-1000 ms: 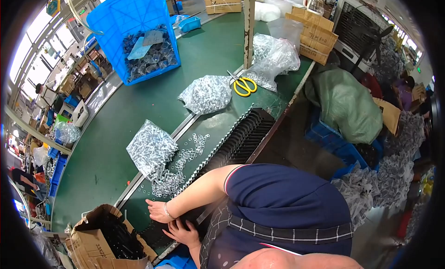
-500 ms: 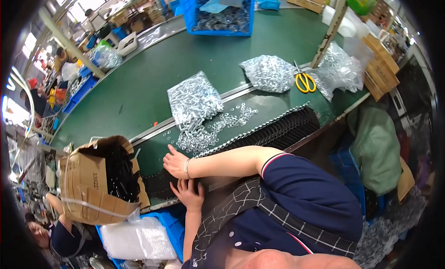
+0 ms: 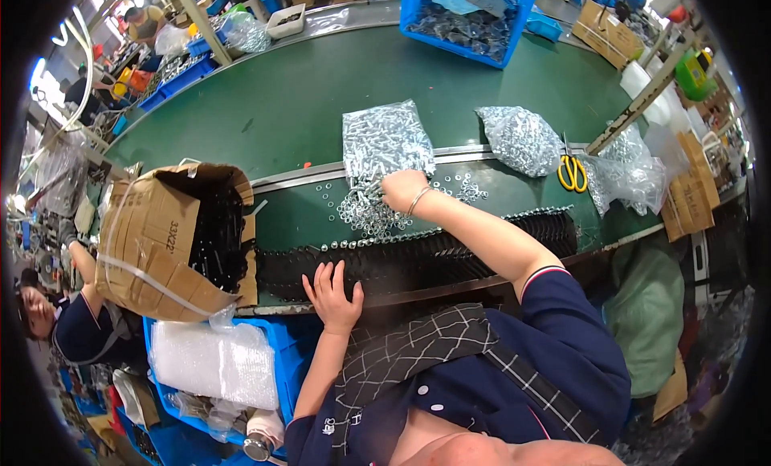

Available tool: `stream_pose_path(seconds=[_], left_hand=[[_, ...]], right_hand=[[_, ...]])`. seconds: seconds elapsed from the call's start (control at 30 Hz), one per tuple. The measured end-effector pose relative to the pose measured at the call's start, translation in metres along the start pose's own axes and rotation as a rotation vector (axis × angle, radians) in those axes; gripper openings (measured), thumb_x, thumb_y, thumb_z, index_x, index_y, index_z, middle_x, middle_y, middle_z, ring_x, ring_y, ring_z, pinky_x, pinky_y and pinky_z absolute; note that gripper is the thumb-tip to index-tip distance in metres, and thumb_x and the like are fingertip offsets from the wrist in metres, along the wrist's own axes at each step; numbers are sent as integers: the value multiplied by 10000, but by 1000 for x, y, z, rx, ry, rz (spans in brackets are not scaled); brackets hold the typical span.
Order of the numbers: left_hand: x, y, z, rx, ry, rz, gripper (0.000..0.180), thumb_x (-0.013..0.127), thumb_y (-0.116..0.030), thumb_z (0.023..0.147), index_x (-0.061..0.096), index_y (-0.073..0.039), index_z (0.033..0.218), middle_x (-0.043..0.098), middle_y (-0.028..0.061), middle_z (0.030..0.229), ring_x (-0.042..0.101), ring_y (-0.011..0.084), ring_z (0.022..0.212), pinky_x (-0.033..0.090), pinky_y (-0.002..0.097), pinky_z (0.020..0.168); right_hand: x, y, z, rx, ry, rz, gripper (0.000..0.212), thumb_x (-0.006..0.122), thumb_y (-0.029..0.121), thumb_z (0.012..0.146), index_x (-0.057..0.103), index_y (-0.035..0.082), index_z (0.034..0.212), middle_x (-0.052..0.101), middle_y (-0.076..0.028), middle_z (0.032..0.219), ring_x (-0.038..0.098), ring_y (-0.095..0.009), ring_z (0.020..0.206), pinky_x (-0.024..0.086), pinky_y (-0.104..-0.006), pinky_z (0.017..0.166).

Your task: Processing and packaging small industrial components at a conveyor workstation.

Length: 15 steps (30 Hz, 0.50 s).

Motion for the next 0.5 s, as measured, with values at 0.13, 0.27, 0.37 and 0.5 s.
stream_pose_path(seconds=[0.13,0.27,0.37,0.5], left_hand=[[-4,3,-1,30,28,-25,517,643,-283,788,595,-83,1263,560,117,1269,459,303,1279,158,548,1161],[-4,5,-2,80,30,-53,492,641,-271,786,613,-88,1242,567,112,1277,460,297,1280,154,549,1160],[-2,7,-4,69,23,-33,466,635,-266,786,631,-94,1219,573,109,1280,470,291,1276,155,548,1158],[-1,6,-5,53,13,-41,458,632,-263,787,636,-101,1216,576,109,1278,484,286,1264,157,543,1157]], right_hand=[[24,-12,7,58,-36,32,223,666,233,765,734,40,856,712,-177,865,693,-364,839,558,-433,766],[23,-21,10,148,1,89,213,663,206,753,737,41,866,714,-170,828,697,-344,785,555,-400,748],[3,-33,-8,98,62,331,226,649,194,750,739,62,911,722,-151,825,702,-311,793,555,-394,742],[6,-52,-33,-96,160,450,240,648,196,744,744,97,941,723,-129,798,703,-278,777,554,-387,736]])
Point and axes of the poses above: each hand's wrist, its own z-axis towards the middle knuckle, its own x-axis out of the palm, y = z × x, the point moved 2 cm from there along z, towards the middle knuckle
